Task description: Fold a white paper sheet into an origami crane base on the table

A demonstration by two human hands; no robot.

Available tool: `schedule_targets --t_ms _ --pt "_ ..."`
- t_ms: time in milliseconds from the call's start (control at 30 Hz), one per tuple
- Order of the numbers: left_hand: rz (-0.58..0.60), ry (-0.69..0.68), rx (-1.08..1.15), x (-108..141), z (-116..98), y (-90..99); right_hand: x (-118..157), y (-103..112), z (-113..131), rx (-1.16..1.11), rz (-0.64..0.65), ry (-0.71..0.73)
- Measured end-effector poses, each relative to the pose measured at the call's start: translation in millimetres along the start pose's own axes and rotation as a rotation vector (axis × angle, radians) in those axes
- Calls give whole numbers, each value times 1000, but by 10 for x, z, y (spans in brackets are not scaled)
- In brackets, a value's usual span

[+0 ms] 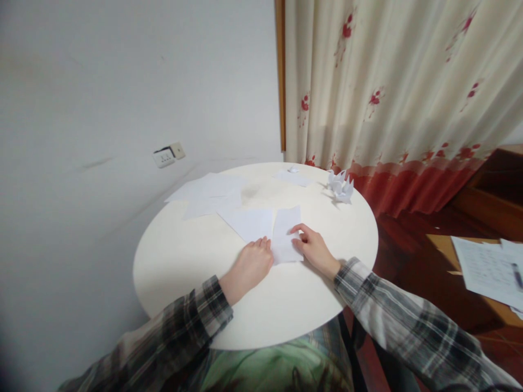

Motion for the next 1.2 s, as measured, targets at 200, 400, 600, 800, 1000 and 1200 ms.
schedule_targets --t_ms 200,400,600,800,1000,1200 --pt "-121 48 109 53 96 17 17 55 62 99 -63 2" --pt "-172 6 147 85 55 33 33 96 129 150 -108 14" --pt "-188 -13 135 77 42 29 24 -16 42 12 -6 -2" --pt "-144 3 118 68 47 5 -5 -33 13 63 15 64" --pt "-134 1 106 70 34 15 1 -42 32 65 18 80" --pt "-108 -15 103 71 23 -4 -2 -53 6 42 26 73"
Point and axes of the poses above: each hand's wrist, its own x-axis away from the middle knuckle, its own y-axis out of the back of the hand, z = x × y, the point moved 10 cm from there along -x, towards the middle knuckle, and after that the axes turned 6 degrees about z, right-handed, at the moved point
